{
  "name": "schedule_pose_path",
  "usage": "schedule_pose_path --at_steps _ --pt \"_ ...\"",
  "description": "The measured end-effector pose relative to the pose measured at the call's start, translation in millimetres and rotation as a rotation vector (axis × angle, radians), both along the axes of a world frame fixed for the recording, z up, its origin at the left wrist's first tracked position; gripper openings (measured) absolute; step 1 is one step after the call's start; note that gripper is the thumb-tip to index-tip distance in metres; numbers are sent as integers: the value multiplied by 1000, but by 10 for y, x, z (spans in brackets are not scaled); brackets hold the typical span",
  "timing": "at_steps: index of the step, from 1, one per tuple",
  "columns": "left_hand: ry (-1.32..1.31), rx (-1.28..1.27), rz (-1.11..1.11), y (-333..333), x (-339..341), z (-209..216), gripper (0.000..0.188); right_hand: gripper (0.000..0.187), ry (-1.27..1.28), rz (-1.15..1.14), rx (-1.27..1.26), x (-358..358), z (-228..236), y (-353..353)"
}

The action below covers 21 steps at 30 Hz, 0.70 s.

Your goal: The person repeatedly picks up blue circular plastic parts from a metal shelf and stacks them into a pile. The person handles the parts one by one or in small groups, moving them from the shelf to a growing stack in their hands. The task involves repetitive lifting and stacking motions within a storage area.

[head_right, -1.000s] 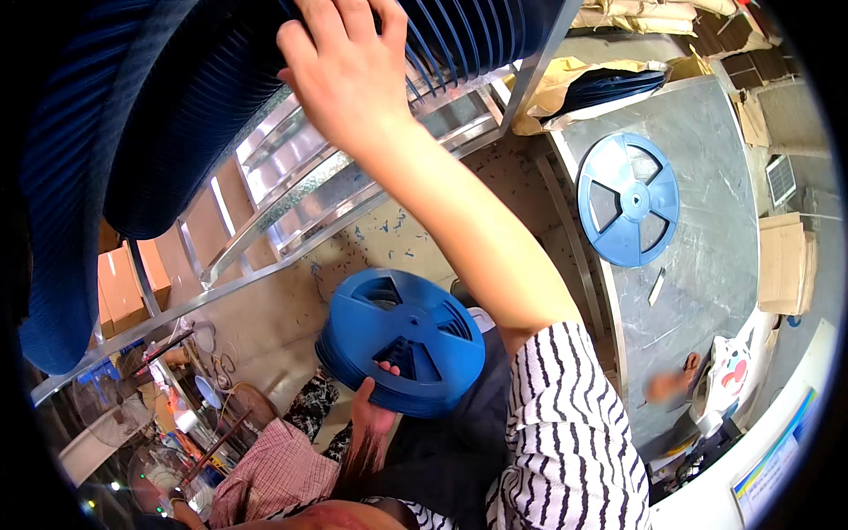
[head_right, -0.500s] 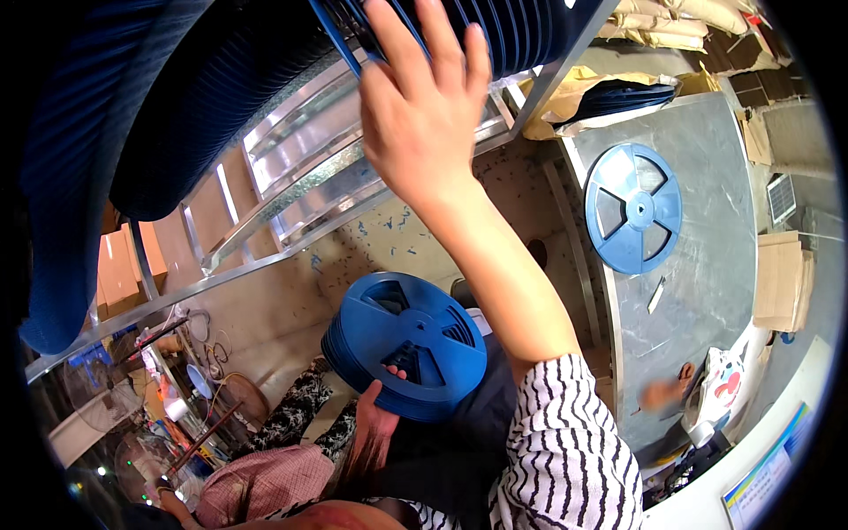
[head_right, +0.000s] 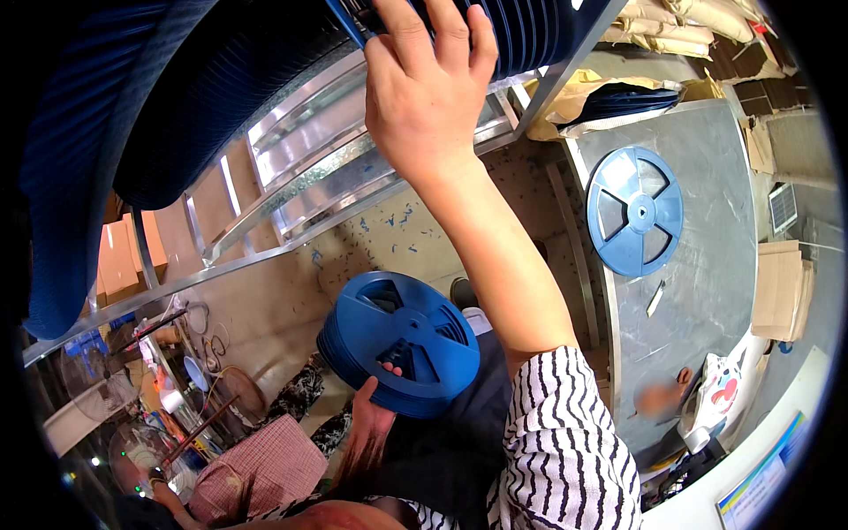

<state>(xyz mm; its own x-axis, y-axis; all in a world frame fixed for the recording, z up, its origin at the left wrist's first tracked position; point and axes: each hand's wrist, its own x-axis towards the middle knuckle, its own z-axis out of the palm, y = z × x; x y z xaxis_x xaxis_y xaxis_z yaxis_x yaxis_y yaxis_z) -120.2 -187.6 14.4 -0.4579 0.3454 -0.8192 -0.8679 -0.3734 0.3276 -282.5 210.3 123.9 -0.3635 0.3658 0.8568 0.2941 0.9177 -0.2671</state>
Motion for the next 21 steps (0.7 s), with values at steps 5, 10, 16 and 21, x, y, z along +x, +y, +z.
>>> schedule_pose_path --at_steps 5,10,16,21 --pt "4 20 24 15 73 -19 33 5 -11 -18 29 169 50 -134" --pt "2 32 26 41 108 -11 34 4 -40 -1 25 -34 -43 -67" --pt "15 -3 -4 77 123 -19 34 9 25 -124 37 -656 -300 209" --pt "20 -21 -16 101 140 -1 34 47 -21 -210 197 -699 -591 299"
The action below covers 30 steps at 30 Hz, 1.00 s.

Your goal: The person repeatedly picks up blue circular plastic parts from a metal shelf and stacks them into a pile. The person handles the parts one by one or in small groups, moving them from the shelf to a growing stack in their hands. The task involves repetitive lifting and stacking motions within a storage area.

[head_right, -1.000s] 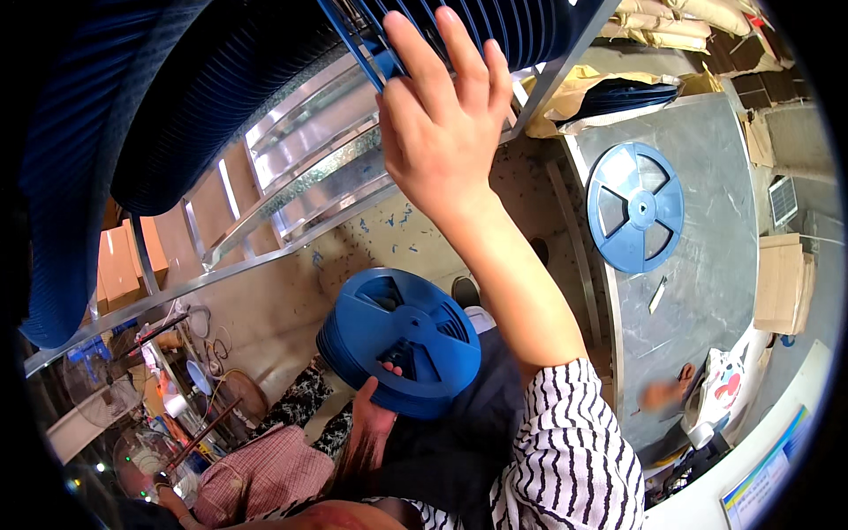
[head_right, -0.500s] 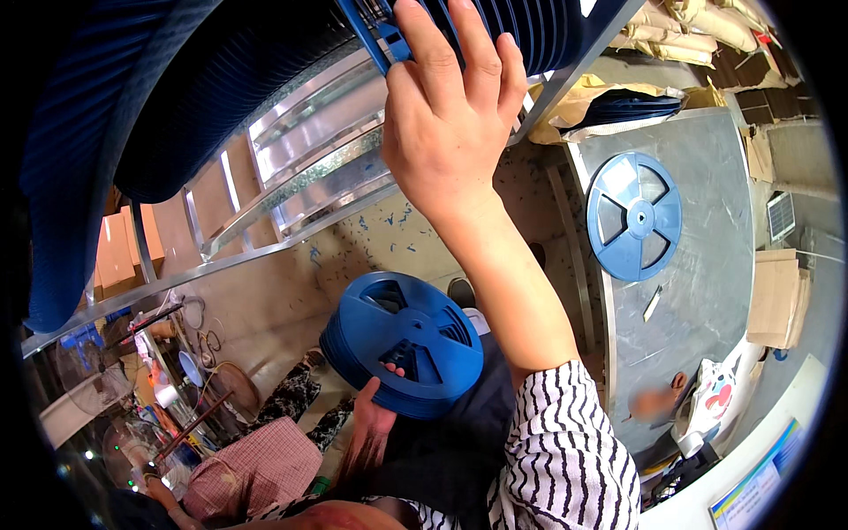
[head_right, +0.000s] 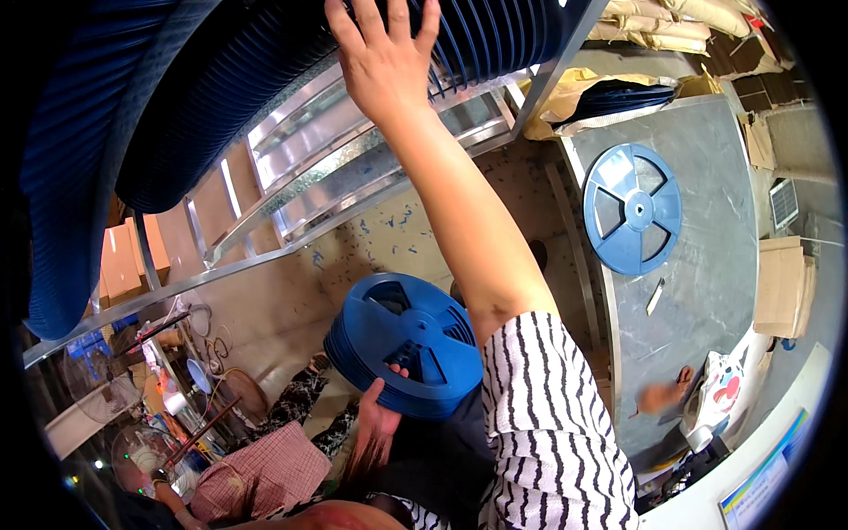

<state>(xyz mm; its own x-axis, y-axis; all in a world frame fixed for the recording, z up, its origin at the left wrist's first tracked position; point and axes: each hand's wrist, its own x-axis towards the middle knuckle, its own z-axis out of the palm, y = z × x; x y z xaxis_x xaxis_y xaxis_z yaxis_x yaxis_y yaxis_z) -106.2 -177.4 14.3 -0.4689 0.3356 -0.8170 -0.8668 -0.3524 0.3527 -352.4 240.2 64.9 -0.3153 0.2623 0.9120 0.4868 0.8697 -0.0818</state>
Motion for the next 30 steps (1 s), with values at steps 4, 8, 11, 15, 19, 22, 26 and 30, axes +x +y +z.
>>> schedule_pose_path --at_steps 4,8,11,15,19,22,26,30 --pt "-1 0 -6 38 -20 33 35 68 -173 236 -361 627 -211 -367" --pt "12 -5 -7 58 -45 67 35 66 -503 592 -750 1793 -650 -1082" --pt "36 7 -35 114 -112 75 36 46 -627 919 -1183 2710 -813 -1757" --pt "92 -24 -72 172 -126 60 36 48 -695 1067 -1498 3293 -537 -2357" --pt "133 -48 -102 280 -132 150 39 46 -759 943 -1522 3351 -520 -2450" --pt "166 -2 -125 348 -169 255 40 43 -704 912 -1490 3325 -469 -2389" --pt "201 42 -138 337 -184 298 40 30 -565 841 -1513 3300 -345 -2402" --pt "171 21 -123 330 -156 314 39 24 -428 605 -1603 3304 -289 -2387"
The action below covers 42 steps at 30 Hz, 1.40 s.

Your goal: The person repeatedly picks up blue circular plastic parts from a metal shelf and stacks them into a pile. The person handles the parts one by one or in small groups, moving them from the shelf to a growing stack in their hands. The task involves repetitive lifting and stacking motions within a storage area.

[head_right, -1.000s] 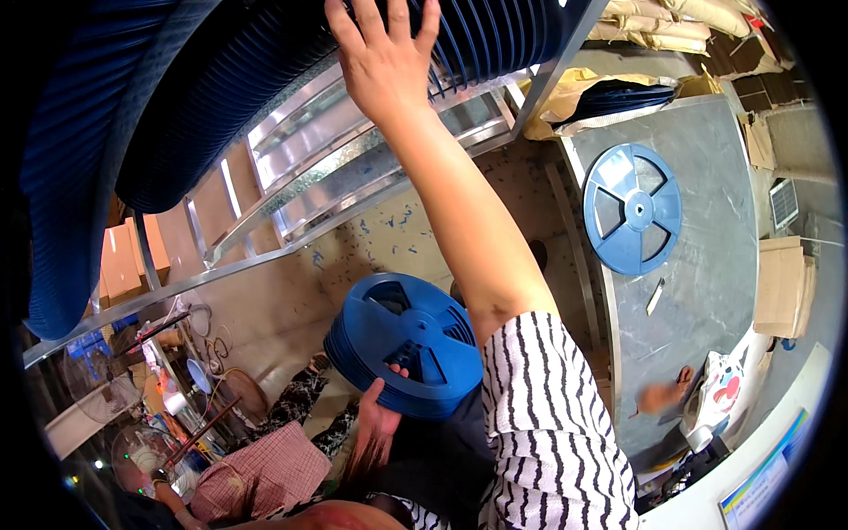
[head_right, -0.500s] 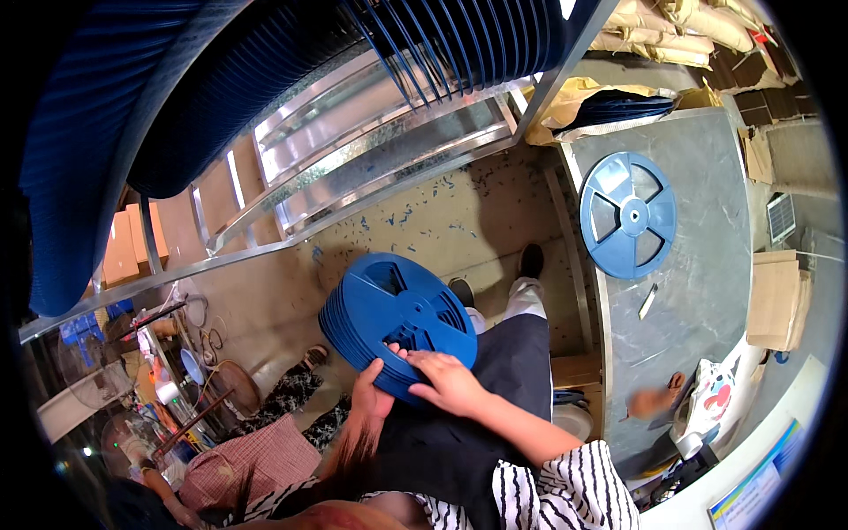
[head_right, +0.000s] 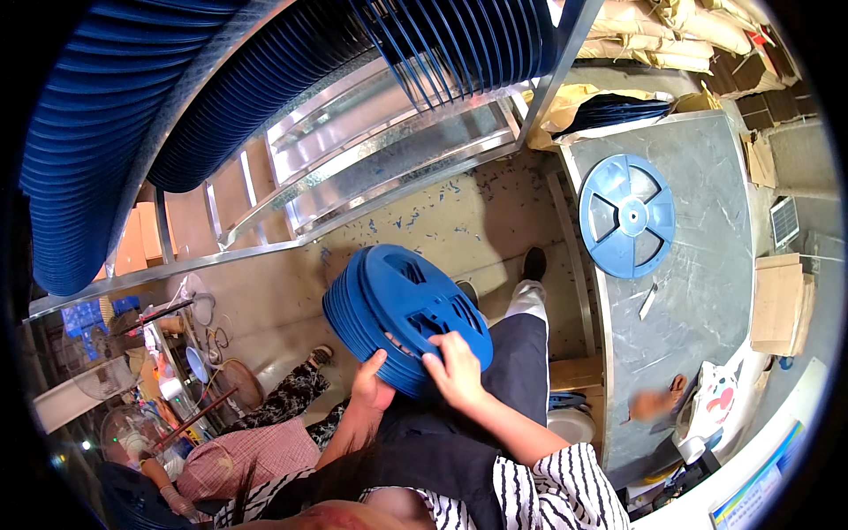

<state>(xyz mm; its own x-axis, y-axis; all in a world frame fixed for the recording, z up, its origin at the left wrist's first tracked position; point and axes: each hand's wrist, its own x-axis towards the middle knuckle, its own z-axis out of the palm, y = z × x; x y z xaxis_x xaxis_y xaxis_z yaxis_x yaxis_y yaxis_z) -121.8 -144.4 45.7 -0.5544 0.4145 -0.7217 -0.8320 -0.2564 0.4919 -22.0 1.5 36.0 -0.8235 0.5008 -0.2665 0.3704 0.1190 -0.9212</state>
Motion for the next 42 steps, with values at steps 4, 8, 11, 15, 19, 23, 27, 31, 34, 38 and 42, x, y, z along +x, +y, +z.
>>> schedule_pose_path --at_steps 4,8,11,15,19,23,27,31,34,38,42 --pt "-45 8 -23 -108 45 -42 40 17 147 -186 -62 13 91 442" --pt "-83 -31 7 -140 116 -73 37 41 527 -195 76 -276 238 978" --pt "-60 -29 -39 -166 142 -92 40 48 664 -231 191 -708 355 1258" --pt "-84 -20 -35 -229 184 -92 39 54 696 -356 166 -1279 366 1357" --pt "-111 -3 -10 -265 204 -126 38 39 705 -451 312 -1808 259 1438" --pt "-134 9 24 -271 186 -140 39 18 730 -574 211 -2195 232 1509" --pt "-148 14 56 -284 175 -153 40 15 675 -598 360 -2460 223 1632" --pt "-146 3 69 -285 162 -154 41 15 649 -628 491 -2798 199 1760" --pt "-138 0 63 -289 151 -173 41 29 588 -703 829 -3109 41 1907" --pt "-144 -9 75 -274 149 -157 41 63 517 -623 1072 -3123 -223 1794" --pt "-151 9 78 -291 153 -157 40 69 430 -472 1108 -2815 -505 1690"
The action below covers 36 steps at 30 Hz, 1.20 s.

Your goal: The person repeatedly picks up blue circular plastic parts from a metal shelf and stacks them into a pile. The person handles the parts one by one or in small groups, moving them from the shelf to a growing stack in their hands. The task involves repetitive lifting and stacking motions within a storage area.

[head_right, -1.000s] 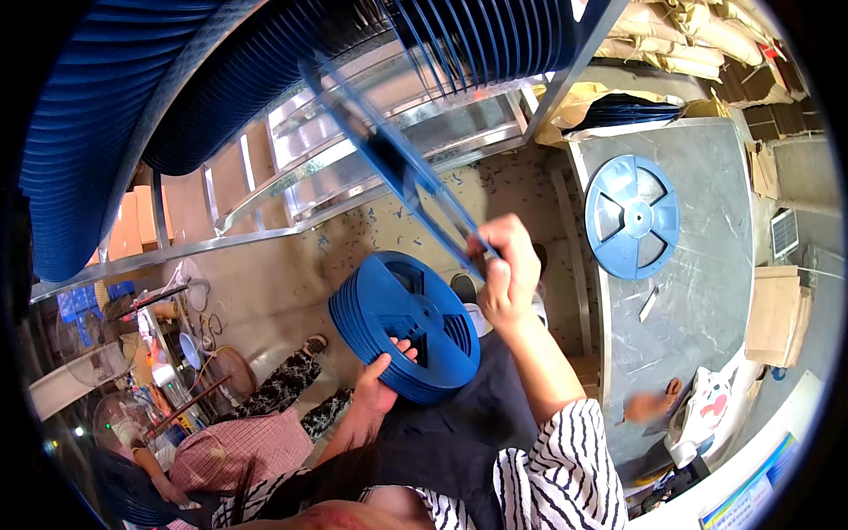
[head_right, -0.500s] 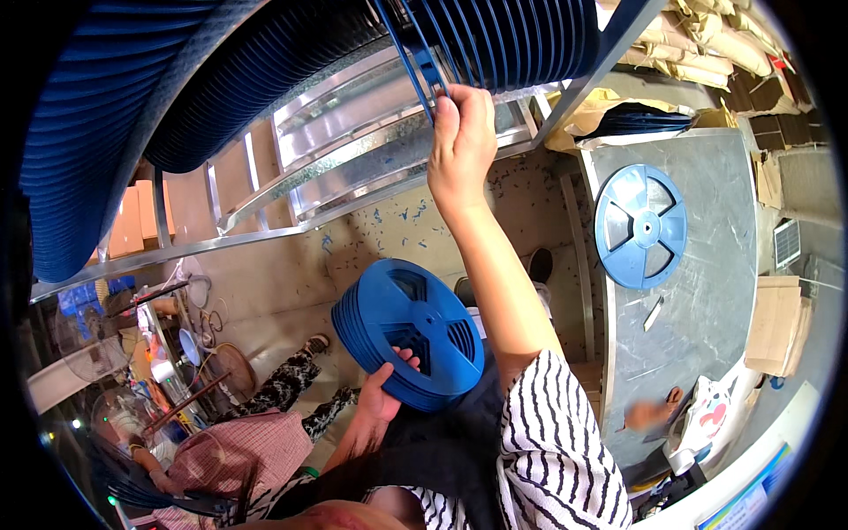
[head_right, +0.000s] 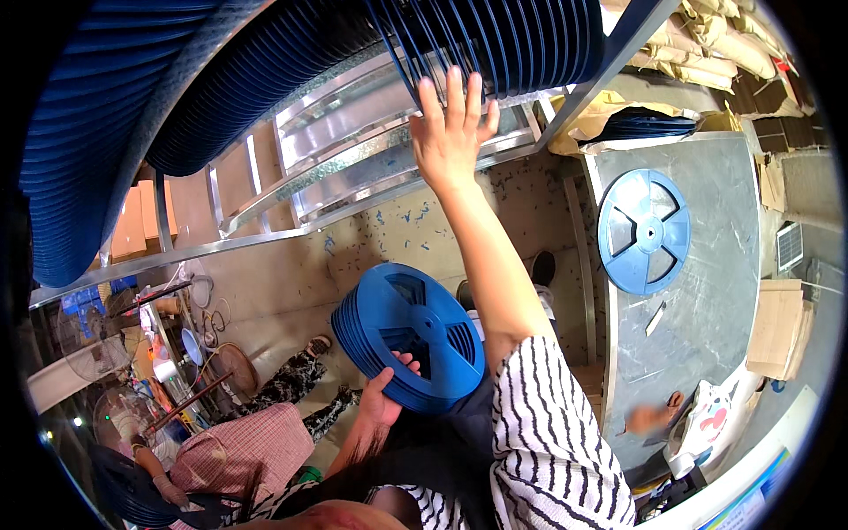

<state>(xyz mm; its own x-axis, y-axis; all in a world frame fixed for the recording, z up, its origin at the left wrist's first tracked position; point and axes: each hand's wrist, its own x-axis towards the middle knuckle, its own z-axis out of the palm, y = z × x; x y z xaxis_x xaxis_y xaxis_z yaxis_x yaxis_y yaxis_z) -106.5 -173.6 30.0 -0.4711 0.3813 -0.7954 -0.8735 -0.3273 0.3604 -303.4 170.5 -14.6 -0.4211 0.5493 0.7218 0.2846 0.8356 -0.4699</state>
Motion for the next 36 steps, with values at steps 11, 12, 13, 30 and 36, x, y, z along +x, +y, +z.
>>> schedule_pose_path --at_steps 11,12,13,30,36 --pt "-9 20 -34 46 32 13 40 70 -208 -11 225 -57 115 384" --pt "-7 19 -37 41 37 11 40 70 -211 -19 228 -68 153 448" --pt "-5 19 -39 34 43 9 40 71 -230 -38 234 -40 187 487" --pt "-4 -5 26 10 25 22 40 74 -227 183 72 456 137 254" --pt "47 40 36 152 -97 34 42 44 -536 979 -742 2058 89 -1029"
